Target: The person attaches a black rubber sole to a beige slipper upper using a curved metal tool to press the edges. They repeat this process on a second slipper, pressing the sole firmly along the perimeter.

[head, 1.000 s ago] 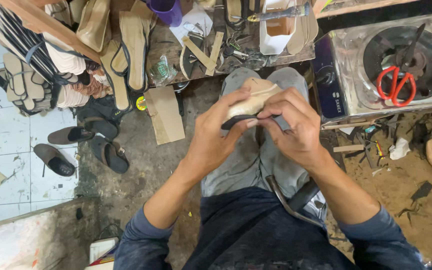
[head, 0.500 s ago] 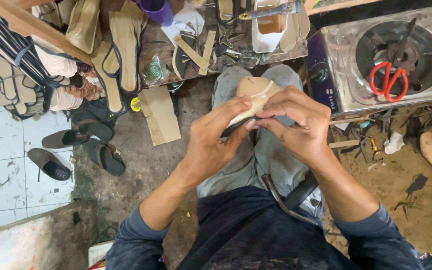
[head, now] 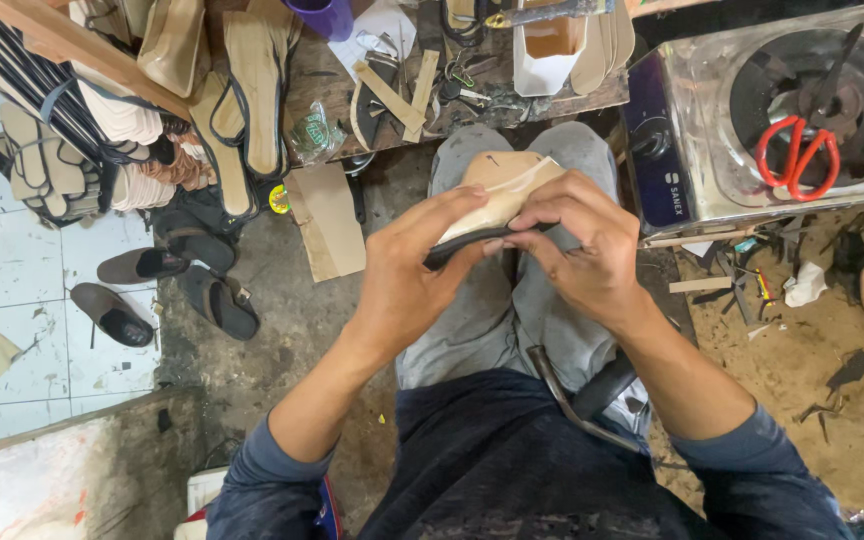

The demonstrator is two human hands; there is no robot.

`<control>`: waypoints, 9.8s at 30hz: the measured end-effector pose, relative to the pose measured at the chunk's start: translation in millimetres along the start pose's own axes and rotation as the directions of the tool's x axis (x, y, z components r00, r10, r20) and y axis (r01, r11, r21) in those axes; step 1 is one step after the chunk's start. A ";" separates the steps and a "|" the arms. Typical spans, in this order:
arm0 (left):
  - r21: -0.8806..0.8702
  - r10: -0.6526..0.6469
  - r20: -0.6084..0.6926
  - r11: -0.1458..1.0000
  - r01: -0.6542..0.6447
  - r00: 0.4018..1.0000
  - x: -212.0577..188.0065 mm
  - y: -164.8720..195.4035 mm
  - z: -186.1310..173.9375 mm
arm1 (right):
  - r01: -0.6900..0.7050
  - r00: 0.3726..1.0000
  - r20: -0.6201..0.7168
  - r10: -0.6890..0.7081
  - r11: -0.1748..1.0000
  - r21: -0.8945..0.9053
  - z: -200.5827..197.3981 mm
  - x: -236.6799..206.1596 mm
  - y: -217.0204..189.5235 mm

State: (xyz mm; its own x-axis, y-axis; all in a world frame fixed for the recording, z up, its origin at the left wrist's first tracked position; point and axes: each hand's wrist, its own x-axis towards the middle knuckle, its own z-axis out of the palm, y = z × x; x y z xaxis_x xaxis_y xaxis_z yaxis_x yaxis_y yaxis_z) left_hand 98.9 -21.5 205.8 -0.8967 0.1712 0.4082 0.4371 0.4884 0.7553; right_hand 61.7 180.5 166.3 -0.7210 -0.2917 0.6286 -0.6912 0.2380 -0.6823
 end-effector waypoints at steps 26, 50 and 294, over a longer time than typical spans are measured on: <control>0.126 0.014 -0.132 0.992 0.003 0.991 -12.0 -40.4 -2.7 | -0.047 0.990 0.128 0.052 0.998 -0.044 26.7 0.8 18.3; 0.380 0.240 -0.005 0.898 -0.220 0.971 -25.8 -90.1 72.8 | 0.051 0.932 0.359 0.059 0.956 -0.289 -25.6 -28.3 71.9; -0.568 -0.082 -0.237 0.820 -0.069 0.968 -17.2 -28.0 29.7 | -0.234 0.944 -0.034 0.328 0.739 0.631 55.3 -3.4 -11.9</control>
State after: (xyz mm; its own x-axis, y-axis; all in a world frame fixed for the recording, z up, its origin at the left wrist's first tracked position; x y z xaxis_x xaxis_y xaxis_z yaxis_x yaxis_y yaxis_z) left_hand 100.0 -12.8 162.4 -0.8873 -0.0775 0.4546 0.4605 -0.0971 0.8823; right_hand 75.1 127.5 151.7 -0.9089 -0.1657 0.3826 -0.3113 -0.3407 -0.8871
